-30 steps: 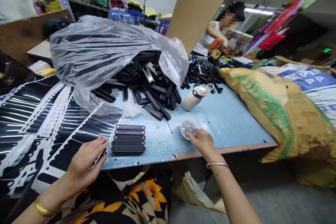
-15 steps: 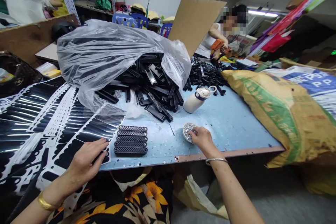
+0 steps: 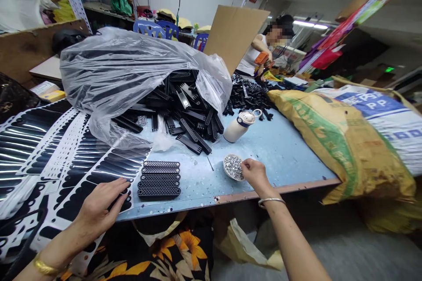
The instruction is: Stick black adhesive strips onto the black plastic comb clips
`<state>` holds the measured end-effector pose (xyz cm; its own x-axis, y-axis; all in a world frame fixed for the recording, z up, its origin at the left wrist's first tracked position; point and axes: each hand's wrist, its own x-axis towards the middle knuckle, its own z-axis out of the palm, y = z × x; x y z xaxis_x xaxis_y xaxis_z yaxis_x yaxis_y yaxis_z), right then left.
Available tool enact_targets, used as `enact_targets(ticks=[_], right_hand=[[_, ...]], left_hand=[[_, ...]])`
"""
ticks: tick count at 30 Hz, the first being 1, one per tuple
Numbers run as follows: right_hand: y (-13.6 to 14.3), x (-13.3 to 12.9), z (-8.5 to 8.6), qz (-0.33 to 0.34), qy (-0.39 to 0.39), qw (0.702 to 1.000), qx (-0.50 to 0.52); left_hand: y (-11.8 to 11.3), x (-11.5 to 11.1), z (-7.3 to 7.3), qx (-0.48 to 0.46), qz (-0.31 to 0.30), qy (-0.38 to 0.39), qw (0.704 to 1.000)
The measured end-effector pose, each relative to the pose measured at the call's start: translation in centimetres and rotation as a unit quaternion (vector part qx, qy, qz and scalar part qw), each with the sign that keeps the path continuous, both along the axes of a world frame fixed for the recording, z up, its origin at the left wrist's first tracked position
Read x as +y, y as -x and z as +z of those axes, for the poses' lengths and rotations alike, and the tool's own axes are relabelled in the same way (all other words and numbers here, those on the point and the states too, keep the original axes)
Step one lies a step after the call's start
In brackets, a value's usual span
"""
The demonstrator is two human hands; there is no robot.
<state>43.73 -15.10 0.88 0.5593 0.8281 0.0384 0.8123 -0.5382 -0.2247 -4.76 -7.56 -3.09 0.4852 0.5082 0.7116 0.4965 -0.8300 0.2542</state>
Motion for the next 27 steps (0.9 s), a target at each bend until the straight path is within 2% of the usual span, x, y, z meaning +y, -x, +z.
enact_targets(ticks=[5,10,14,19,20,21,23,26,27], right_hand=[[0.3,0.4,-0.4,0.022,0.023,0.999,0.02],[1.2,1.3,-0.4,0.04,0.018,0.999,-0.02],[1.6,1.0,0.5,0.037,-0.002,0.998,-0.042],[2.5,0.5,1.9,0.021,-0.042,0.998,-0.046],[3.5,0.7,1.9,0.029,-0.062,0.997,-0.045],[5.0,0.9,1.9,0.057,-0.117,0.991,-0.036],[9.4,1.4,1.5,0.172,-0.171,0.969,0.033],[17.8,2.3,0.5,0.36,-0.186,0.908,0.108],[20.2,2.7,0.1,0.402,-0.185,0.889,0.122]], left_hand=[[0.2,0.2,-0.2,-0.001,0.001,-0.004,1.0],[0.3,0.2,-0.4,0.0,0.0,-0.007,1.0],[0.5,0.2,-0.4,-0.005,0.015,0.004,1.0],[0.5,-0.1,0.7,-0.002,0.018,0.053,0.998],[0.4,-0.1,0.9,-0.003,0.022,0.06,0.998],[0.2,-0.2,1.2,0.005,0.025,0.07,0.997],[-0.2,-0.4,1.8,0.023,0.03,0.085,0.996],[-1.0,-0.8,2.4,0.044,0.028,0.091,0.994],[-1.3,-0.9,2.5,0.047,0.025,0.088,0.995]])
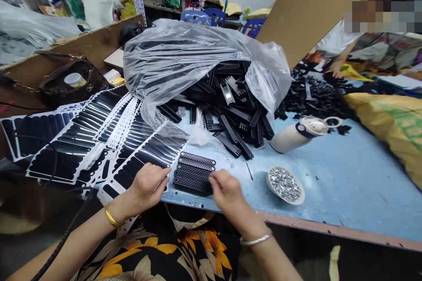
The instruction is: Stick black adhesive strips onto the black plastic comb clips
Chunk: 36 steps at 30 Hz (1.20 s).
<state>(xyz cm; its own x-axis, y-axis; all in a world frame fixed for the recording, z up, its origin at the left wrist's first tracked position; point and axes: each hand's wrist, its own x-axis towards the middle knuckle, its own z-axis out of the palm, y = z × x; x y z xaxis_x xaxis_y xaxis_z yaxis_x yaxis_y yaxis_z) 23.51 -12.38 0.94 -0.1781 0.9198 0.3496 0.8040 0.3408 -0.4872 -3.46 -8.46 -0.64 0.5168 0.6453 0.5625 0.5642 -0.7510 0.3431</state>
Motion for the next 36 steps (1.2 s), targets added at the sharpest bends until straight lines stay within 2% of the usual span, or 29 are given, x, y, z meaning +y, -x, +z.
enact_targets(ticks=[2,5,11,16,22,30,36], right_hand=[[3.6,0.7,-1.0,0.036,0.003,0.999,-0.017],[5.5,1.3,-2.3,0.034,0.033,0.997,-0.061],[4.6,2.0,-3.2,0.028,0.081,0.996,-0.013],[4.3,1.5,-3.3,0.008,0.065,0.998,0.015],[3.4,0.2,-2.7,0.028,0.019,0.999,-0.002],[2.9,-0.7,-1.8,0.042,0.027,0.999,-0.009],[2.6,-1.2,-1.4,0.029,-0.003,1.0,0.01]], left_hand=[[-0.4,-0.2,0.0,0.005,-0.011,-0.001,1.0],[-0.9,-0.4,-0.4,0.019,-0.028,0.017,0.999],[-1.4,-0.7,-0.8,0.06,-0.045,0.063,0.995],[-1.9,-0.3,-0.7,0.063,-0.048,0.061,0.995],[-2.4,-0.1,-1.0,0.062,-0.052,0.055,0.995],[-3.6,0.0,-0.2,0.067,-0.061,0.036,0.995],[-4.4,1.2,-0.2,0.092,-0.044,0.031,0.994]])
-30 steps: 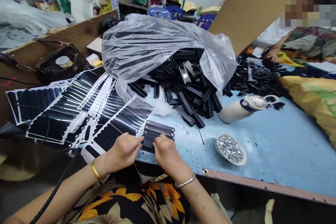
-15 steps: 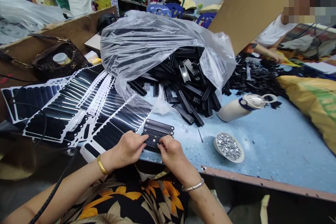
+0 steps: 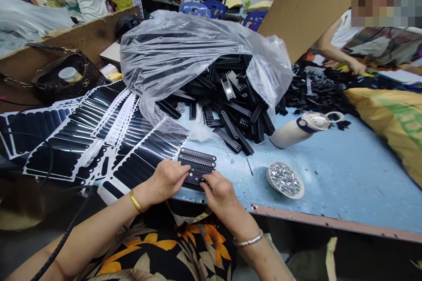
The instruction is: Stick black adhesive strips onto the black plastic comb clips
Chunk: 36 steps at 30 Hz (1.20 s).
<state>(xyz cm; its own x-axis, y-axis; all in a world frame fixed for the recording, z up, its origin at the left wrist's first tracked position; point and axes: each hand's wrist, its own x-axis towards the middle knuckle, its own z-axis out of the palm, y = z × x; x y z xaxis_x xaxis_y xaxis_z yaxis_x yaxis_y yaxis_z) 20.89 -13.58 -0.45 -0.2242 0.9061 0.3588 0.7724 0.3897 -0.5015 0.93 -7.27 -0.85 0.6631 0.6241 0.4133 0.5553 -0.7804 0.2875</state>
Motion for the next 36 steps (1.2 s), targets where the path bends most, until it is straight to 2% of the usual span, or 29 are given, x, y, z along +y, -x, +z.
enact_targets(ticks=[8,11,15,18,24,31,36], right_hand=[[0.3,-1.5,0.1,-0.033,-0.089,0.995,-0.035],[0.3,-2.0,0.1,-0.039,-0.102,0.993,-0.042],[0.4,-2.3,-0.3,-0.046,-0.116,0.991,-0.039],[0.6,-2.3,-0.8,-0.036,-0.122,0.991,-0.034],[1.2,-2.5,-0.9,-0.036,-0.108,0.993,-0.034],[1.1,-2.8,-0.5,-0.025,-0.114,0.993,-0.02],[1.1,-2.8,-0.7,-0.031,-0.117,0.992,-0.028]], left_hand=[[-1.2,2.1,0.2,0.075,-0.053,0.018,0.996],[-0.3,2.4,0.1,0.036,-0.05,0.023,0.998],[2.4,2.2,-0.3,-0.044,-0.008,0.059,0.997],[3.8,1.6,-1.0,-0.063,0.004,0.073,0.995],[3.6,1.2,-1.9,-0.062,0.014,0.068,0.996],[3.7,1.2,-1.6,-0.062,0.011,0.059,0.996],[4.0,1.1,-1.5,-0.069,-0.004,0.023,0.997]])
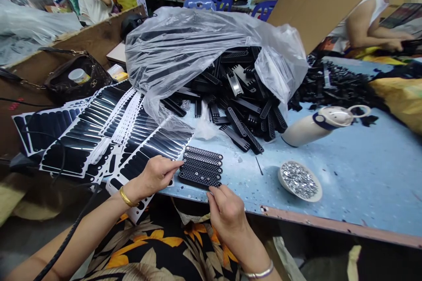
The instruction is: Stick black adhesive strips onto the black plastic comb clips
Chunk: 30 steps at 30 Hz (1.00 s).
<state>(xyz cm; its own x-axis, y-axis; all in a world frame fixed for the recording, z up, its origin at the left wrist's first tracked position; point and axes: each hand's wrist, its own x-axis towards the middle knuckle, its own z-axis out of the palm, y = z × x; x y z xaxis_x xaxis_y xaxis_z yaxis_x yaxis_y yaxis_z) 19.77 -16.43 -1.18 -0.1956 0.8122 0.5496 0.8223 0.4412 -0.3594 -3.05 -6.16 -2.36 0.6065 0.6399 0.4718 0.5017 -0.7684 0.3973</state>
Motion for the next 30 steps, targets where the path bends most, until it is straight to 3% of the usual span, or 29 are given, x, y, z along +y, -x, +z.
enact_targets(ticks=[8,13,21,30], right_hand=[[-0.2,0.3,-0.4,0.001,0.006,1.0,-0.006],[-0.2,0.2,-0.7,0.003,0.012,1.0,0.011],[0.0,0.0,-0.8,0.004,0.012,1.0,0.006],[0.1,-0.3,-1.2,0.004,0.011,1.0,0.011]], left_hand=[[0.0,0.4,-0.7,-0.012,-0.02,0.021,1.0],[-0.2,0.3,-0.9,-0.086,0.006,0.117,0.989],[-1.0,0.5,-0.4,-0.168,0.059,0.281,0.943],[-2.1,0.9,-0.5,-0.127,0.025,0.271,0.954]])
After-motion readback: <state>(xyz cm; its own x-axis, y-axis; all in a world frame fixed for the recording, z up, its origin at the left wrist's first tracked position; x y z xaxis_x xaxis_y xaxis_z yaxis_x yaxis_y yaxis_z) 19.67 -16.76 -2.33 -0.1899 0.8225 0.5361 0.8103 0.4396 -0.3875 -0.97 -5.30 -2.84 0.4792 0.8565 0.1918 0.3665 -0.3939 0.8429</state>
